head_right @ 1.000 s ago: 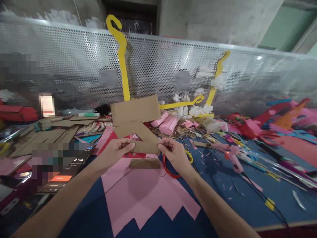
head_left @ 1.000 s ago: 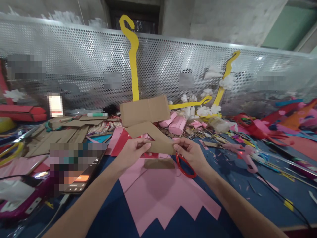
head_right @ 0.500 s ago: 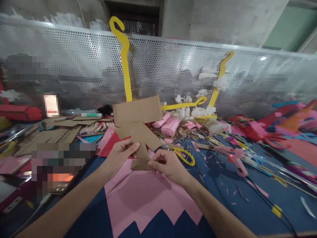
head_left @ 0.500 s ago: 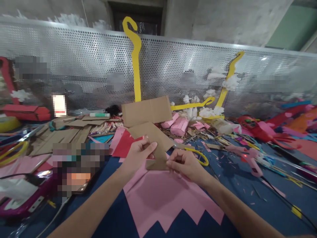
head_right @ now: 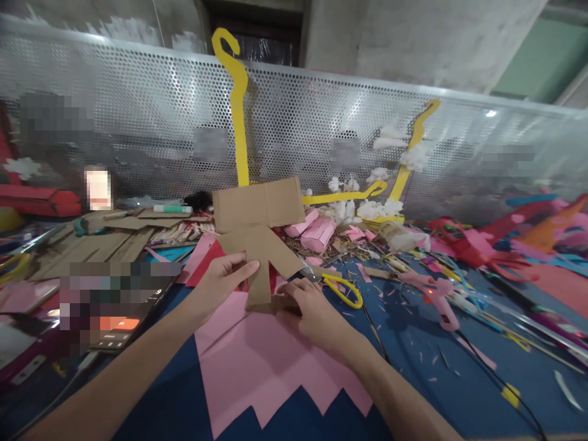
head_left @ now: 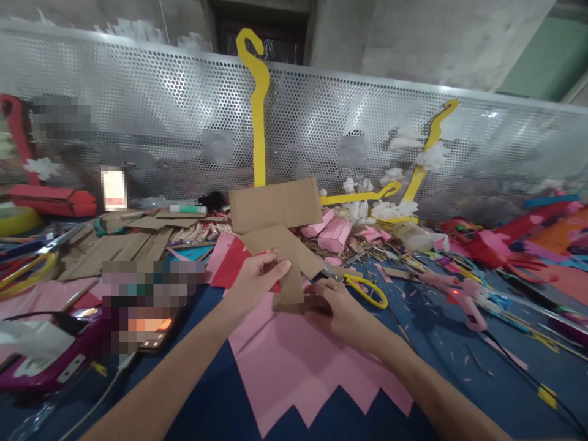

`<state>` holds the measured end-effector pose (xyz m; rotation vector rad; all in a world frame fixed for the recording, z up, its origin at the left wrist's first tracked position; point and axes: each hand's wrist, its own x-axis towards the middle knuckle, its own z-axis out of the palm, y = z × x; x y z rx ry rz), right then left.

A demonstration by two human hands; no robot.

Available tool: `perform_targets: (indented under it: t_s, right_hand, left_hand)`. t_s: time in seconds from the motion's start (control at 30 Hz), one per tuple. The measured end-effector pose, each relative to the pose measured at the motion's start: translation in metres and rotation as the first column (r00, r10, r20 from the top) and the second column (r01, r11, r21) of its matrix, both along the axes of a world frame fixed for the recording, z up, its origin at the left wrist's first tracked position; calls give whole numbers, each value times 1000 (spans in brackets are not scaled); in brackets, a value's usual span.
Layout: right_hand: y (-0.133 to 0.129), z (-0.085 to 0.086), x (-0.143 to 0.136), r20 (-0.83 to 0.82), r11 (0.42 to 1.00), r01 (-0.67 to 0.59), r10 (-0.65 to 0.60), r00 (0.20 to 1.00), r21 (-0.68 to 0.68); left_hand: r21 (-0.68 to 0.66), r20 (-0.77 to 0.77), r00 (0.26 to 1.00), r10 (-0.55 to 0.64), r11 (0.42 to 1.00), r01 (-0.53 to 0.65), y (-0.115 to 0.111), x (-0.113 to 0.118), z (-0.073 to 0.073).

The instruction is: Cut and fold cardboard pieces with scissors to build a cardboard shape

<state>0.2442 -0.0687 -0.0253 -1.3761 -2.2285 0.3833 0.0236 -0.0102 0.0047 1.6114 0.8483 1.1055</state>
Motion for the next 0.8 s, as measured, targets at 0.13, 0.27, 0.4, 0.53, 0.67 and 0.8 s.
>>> perform_targets:
  t_s: [0.13, 0.27, 0.4, 0.53, 0.67, 0.8]
  right_hand:
    - [-1, 2, -2, -66, 999, -24, 23, 998, -22]
    - [3, -1, -3, -143, 1000, 3, 1, 990, 24]
    - [10, 0, 4, -295, 989, 137, -116, 948, 50]
    - [10, 10, 12, -575, 974, 221, -204, 792, -41]
    - [7, 16, 13, -756, 975, 116, -220, 617, -189]
    - [9, 12, 12, -773, 975, 93, -215, 596, -200]
  left_hand:
    - [-19, 16, 999, -32, 999, 33, -1, 0, 2]
    - [-73, 32, 998, -55, 996, 57, -3, 1, 3]
    - [-74, 16, 999, -37, 997, 38, -2, 0, 2]
    - [-81, 32, 991, -128, 988, 130, -2, 0, -2]
    - [-200, -2, 980, -200, 960, 196, -5, 3, -14]
    - [-124, -219, 949, -226, 971, 203, -7, 2, -23]
